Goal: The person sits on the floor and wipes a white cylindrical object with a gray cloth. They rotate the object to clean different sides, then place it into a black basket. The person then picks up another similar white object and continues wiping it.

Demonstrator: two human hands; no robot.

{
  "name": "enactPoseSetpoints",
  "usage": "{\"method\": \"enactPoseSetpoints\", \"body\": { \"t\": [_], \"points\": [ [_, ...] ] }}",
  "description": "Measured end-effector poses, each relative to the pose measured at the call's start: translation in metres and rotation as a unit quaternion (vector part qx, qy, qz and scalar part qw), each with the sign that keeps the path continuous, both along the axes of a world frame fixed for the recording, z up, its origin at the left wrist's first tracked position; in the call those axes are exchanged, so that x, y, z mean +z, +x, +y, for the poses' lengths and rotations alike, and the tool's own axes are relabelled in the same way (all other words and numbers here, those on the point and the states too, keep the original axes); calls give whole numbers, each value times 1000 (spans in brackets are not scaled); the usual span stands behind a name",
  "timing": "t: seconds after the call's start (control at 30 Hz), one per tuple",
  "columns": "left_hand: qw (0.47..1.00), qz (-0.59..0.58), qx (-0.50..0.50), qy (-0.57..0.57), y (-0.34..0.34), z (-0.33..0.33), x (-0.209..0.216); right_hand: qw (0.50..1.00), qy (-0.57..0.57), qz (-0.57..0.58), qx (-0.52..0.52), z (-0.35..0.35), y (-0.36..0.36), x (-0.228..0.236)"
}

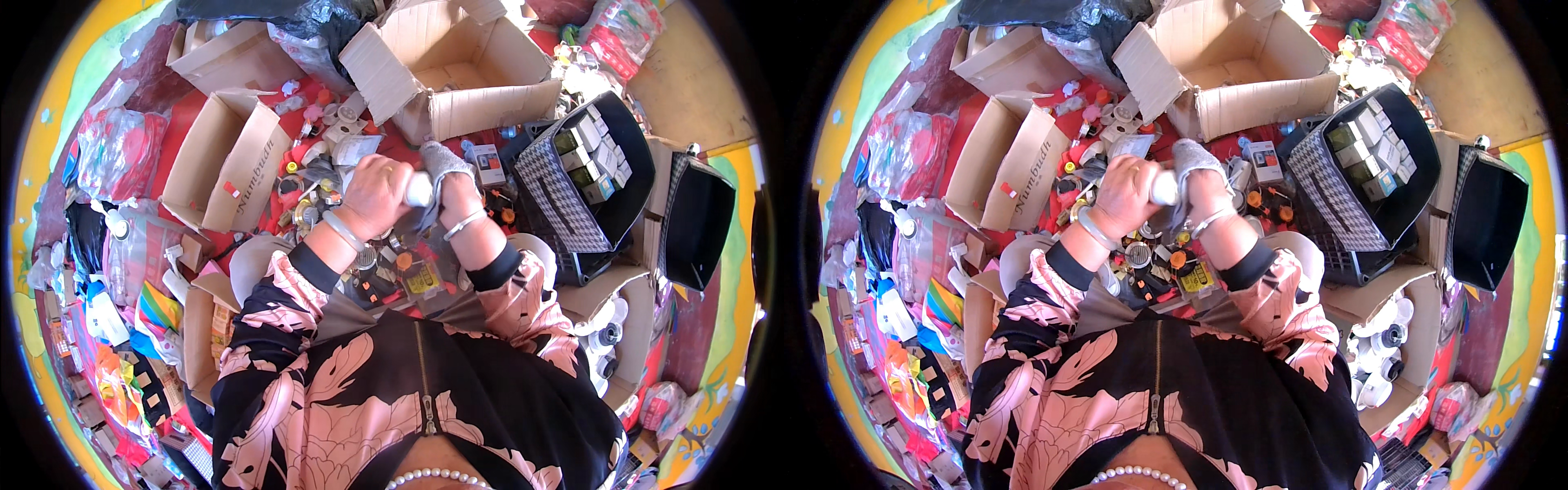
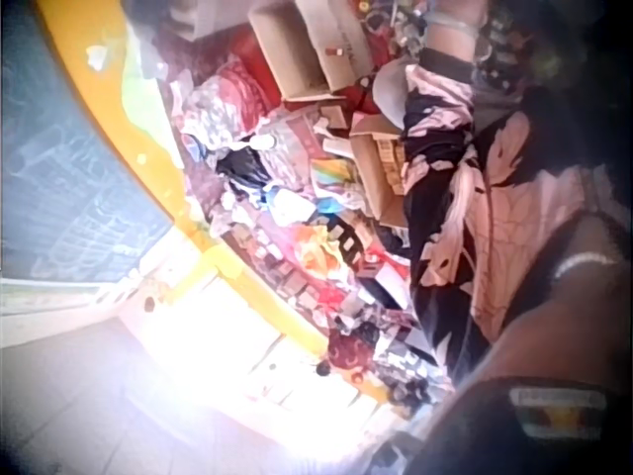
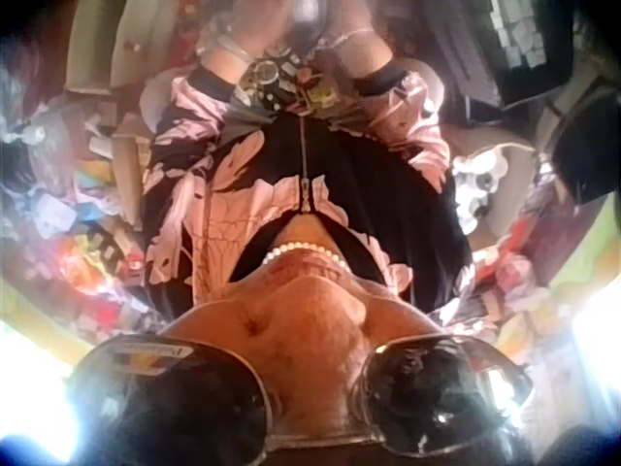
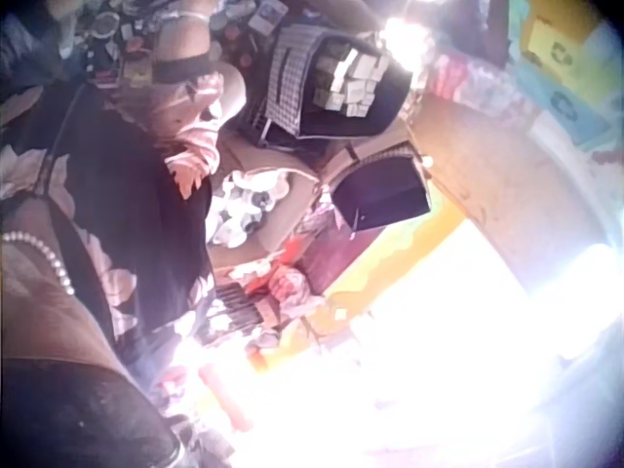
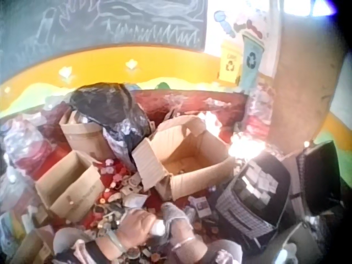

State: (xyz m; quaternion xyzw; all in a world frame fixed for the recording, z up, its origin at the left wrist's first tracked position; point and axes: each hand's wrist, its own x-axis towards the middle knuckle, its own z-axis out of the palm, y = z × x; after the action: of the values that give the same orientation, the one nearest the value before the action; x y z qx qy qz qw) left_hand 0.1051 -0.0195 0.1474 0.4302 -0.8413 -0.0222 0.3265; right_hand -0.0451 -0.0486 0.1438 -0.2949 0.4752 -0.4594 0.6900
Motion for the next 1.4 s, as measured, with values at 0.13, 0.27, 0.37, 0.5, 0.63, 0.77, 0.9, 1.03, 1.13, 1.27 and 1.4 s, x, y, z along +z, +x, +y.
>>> {"method": "enactPoseSetpoints", "body": {
  "t": [0.13, 0.27, 0.37, 0.5, 0.63, 0.77, 0.9, 1.03, 1.13, 1.27, 1.4],
  "points": [
    [996, 59, -33, -64, 4, -2, 3, 987, 74, -136, 50, -6, -18, 24],
    [994, 100, -13, -51, 2, -7, 0, 978, -160, -61, 116, 9, -18, 36],
    [996, 75, -9, -38, -2, -7, 0, 984, -89, -130, 88, 19, -8, 32],
    [1000, 21, -13, -16, -2, -6, 0, 986, 23, -165, 13, 23, 1, 31],
    [1000, -14, 1, -13, -6, -7, -6, 993, -71, 77, 53, 4, -2, 7],
    [998, -14, 17, -59, -5, -7, 0, 997, 16, -82, 7, 1, 0, 6],
    [991, 122, 55, -7, -3, -6, 9, 976, 63, -207, 19, -14, -15, -7],
    [956, 201, 84, 199, 1, -3, 15, 984, -79, -152, 43, -2, -7, 42],
    [942, 204, 74, 257, 2, 0, 15, 434, -583, 675, 130, -9, 1, 71],
    [947, 151, 140, 248, -6, 8, 13, 473, -522, 696, 137, -8, 22, 23],
    [972, 69, 133, 180, -5, 8, -2, 743, -421, 516, 70, -7, 16, -15]
  ]
}}
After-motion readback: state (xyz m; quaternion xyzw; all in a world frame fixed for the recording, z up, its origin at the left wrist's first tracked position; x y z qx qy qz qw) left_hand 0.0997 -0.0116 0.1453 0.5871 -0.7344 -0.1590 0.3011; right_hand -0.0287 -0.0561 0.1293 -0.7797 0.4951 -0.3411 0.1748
